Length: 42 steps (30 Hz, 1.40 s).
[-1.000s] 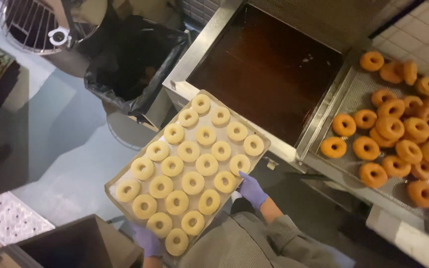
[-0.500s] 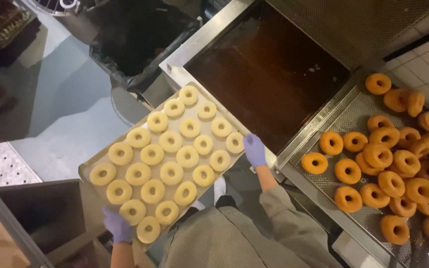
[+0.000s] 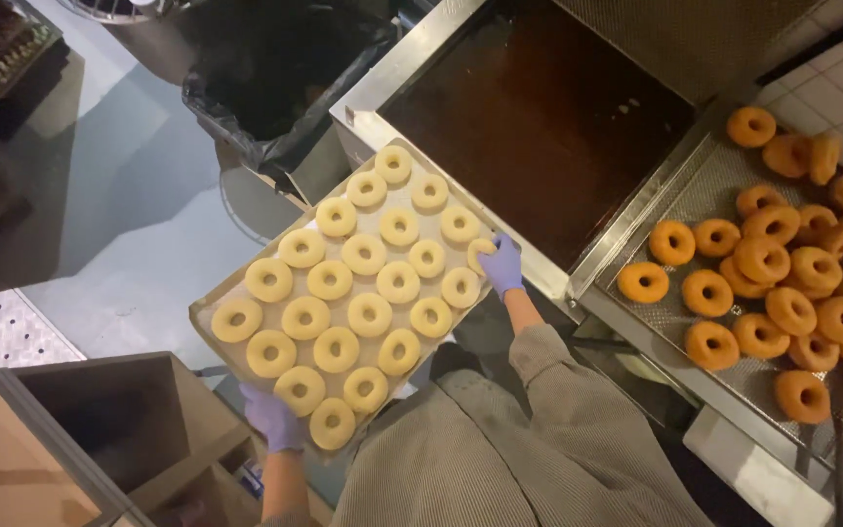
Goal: Fry raw donuts in a deep fryer and transfer cooked donuts to a tray.
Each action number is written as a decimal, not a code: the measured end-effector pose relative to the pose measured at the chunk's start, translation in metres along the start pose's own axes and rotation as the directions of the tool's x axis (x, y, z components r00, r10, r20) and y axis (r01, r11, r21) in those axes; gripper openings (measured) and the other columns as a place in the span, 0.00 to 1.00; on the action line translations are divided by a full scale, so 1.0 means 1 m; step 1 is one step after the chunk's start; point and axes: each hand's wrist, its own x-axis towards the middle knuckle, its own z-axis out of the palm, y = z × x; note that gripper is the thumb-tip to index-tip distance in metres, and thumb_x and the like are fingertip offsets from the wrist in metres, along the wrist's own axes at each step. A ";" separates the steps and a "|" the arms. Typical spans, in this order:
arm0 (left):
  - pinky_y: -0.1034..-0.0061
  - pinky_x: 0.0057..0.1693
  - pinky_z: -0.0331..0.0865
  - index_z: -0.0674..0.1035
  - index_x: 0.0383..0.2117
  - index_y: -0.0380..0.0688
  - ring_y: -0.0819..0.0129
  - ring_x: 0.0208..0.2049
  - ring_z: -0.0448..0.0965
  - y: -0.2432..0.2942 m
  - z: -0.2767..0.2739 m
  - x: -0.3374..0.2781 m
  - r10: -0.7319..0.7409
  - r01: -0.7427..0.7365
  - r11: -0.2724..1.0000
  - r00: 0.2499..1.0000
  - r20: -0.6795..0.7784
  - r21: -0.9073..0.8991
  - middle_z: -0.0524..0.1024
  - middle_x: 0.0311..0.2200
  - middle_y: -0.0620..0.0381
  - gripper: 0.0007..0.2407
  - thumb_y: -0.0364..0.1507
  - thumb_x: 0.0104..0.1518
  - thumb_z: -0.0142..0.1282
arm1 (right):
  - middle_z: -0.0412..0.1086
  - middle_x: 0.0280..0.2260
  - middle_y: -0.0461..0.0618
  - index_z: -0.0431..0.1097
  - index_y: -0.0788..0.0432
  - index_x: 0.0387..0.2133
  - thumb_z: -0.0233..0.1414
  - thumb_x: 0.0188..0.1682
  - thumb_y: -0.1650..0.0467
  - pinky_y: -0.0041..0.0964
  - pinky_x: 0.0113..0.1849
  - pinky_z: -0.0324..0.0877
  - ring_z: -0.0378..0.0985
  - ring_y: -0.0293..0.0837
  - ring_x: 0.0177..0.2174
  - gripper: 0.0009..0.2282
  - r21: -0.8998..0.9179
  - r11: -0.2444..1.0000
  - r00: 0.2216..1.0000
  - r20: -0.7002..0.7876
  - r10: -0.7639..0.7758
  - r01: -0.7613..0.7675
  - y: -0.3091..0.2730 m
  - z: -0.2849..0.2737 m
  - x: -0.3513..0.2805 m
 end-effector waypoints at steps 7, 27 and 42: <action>0.63 0.49 0.69 0.72 0.57 0.31 0.54 0.43 0.76 -0.040 -0.006 0.023 0.093 -0.094 0.990 0.996 0.019 0.105 0.76 0.48 0.43 0.23 0.40 0.71 0.33 | 0.71 0.38 0.57 0.68 0.55 0.48 0.60 0.32 0.69 0.44 0.44 0.73 0.76 0.54 0.40 0.26 0.080 0.995 0.933 0.357 0.032 -0.065 -0.080 -0.062 -0.028; 0.56 0.51 0.68 0.75 0.53 0.21 0.43 0.43 0.76 -0.005 -0.011 -0.019 -0.019 0.064 0.950 0.989 -0.147 0.305 0.77 0.47 0.32 0.30 0.46 0.74 0.33 | 0.71 0.48 0.61 0.60 0.59 0.60 0.60 0.41 0.69 0.54 0.45 0.72 0.75 0.60 0.47 0.30 -0.320 0.946 0.998 0.033 -0.051 0.059 -0.002 -0.096 0.093; 0.59 0.54 0.68 0.74 0.53 0.22 0.45 0.49 0.77 0.013 -0.008 -0.025 -0.118 0.152 0.973 0.974 -0.194 0.173 0.76 0.51 0.33 0.32 0.49 0.72 0.35 | 0.77 0.46 0.54 0.72 0.63 0.49 0.53 0.52 0.73 0.40 0.51 0.71 0.79 0.44 0.47 0.12 0.432 0.902 0.912 0.361 -0.196 0.023 -0.178 -0.081 -0.051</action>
